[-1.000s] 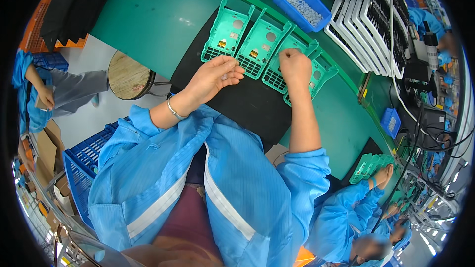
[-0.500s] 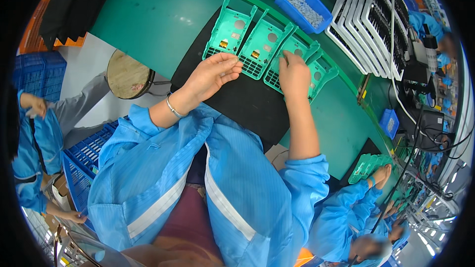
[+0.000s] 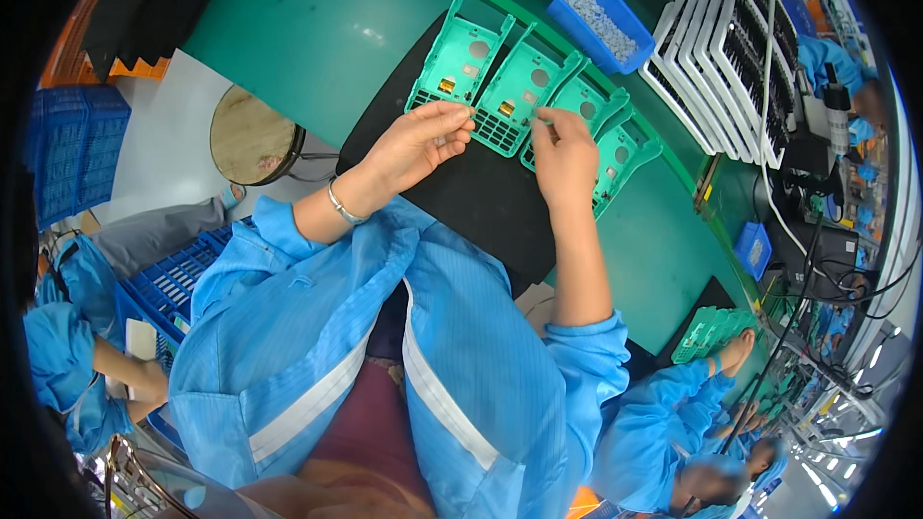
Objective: Assembling small electronic components into green plastic housings on an industrial production line.
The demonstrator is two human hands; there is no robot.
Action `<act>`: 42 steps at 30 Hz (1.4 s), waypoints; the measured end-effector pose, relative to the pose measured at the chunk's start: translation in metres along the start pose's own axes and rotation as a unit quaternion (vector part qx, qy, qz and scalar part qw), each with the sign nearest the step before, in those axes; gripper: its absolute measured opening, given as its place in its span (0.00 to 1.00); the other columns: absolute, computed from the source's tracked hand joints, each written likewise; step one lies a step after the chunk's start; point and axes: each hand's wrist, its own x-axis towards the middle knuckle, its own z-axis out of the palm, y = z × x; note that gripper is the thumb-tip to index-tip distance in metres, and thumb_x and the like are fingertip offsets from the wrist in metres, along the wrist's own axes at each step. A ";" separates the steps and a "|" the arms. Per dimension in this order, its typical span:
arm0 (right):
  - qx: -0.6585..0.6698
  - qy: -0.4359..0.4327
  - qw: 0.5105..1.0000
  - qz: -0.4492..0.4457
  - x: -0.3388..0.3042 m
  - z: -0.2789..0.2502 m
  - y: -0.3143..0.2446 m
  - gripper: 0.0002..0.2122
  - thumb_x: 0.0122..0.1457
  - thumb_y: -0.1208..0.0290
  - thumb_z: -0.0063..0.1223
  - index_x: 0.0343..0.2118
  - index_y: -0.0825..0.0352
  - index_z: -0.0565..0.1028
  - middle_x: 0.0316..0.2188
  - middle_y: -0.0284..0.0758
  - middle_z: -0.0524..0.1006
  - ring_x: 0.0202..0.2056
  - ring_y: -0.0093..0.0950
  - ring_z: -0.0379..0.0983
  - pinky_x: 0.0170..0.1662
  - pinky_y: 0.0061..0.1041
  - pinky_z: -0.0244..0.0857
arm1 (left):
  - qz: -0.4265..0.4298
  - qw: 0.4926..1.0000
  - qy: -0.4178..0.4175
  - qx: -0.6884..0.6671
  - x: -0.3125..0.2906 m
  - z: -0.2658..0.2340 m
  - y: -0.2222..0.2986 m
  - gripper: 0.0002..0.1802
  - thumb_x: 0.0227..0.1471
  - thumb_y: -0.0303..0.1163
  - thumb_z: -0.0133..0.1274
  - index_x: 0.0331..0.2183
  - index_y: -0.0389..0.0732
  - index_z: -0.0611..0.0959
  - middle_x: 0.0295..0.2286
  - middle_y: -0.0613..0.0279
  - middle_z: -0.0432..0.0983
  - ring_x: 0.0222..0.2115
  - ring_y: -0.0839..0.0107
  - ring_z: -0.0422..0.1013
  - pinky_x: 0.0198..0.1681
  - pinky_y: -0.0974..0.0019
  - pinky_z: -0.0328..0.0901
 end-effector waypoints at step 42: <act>-0.130 -0.108 0.986 0.007 0.065 0.055 -0.053 0.10 0.47 0.65 0.49 0.29 0.63 0.79 0.28 0.42 0.77 0.33 0.41 0.74 0.37 0.36 0.67 | 0.078 0.995 0.048 0.025 -0.033 -0.045 0.039 0.11 0.58 0.32 0.45 0.38 0.34 0.74 0.34 0.57 0.73 0.36 0.72 0.70 0.41 0.70 0.67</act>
